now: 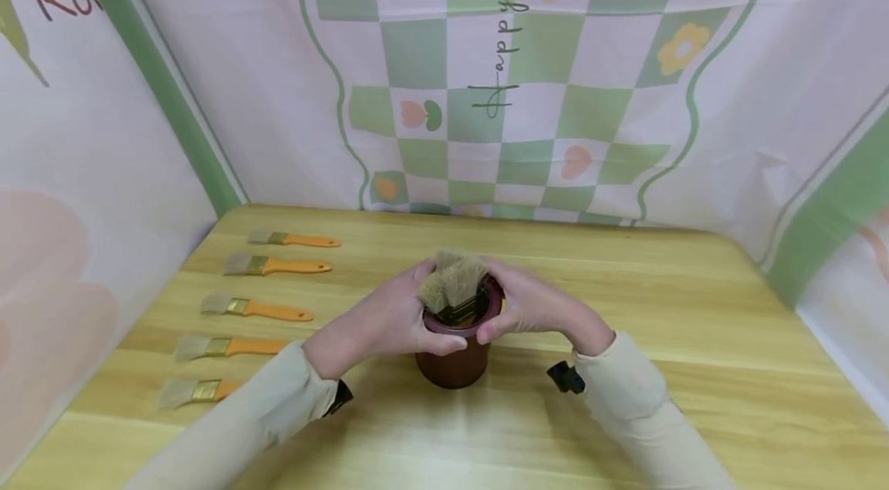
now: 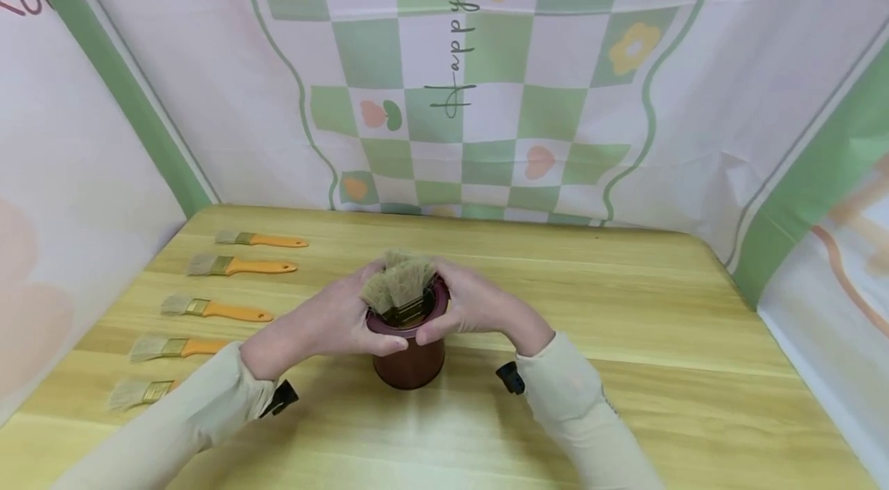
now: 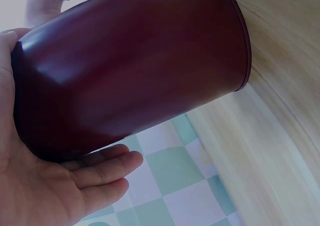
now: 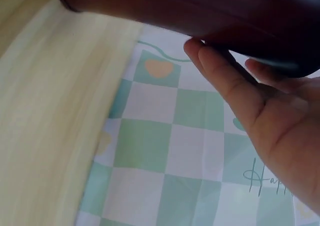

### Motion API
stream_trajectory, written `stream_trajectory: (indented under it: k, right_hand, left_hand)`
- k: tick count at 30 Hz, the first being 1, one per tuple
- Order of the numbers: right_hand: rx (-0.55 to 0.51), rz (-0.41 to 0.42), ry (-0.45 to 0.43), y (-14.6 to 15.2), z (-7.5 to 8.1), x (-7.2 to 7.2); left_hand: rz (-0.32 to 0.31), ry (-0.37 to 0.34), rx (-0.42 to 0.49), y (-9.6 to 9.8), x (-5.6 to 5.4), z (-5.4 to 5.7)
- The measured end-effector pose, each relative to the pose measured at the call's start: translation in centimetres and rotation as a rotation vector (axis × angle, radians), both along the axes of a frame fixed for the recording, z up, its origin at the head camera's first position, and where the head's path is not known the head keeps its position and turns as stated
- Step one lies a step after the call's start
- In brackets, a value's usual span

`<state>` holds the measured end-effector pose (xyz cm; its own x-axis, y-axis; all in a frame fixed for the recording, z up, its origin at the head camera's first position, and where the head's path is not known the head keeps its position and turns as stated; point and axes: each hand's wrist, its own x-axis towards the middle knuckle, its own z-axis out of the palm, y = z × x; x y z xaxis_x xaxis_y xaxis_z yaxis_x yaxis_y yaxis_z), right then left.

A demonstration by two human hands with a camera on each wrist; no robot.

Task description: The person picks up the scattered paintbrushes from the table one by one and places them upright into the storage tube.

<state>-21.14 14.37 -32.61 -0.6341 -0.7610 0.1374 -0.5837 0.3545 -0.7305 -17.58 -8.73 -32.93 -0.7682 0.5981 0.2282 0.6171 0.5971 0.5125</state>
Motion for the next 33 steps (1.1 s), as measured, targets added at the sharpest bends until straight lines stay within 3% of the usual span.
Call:
stream_trajectory:
  k: [9, 16, 33]
  right_hand:
    - [-0.033, 0.075, -0.084, -0.2, -0.3, -0.3]
    - [-0.098, 0.075, -0.16, -0.1, -0.8, -0.2]
    - [-0.109, 0.031, -0.224, -0.3, -0.9, 0.2]
  left_hand:
    - [-0.007, 0.008, 0.015, 0.0, -0.2, -0.1]
    - [-0.008, 0.029, 0.011, 0.1, -0.3, -0.3]
    - [0.01, -0.055, -0.018, 0.2, 0.0, 0.5]
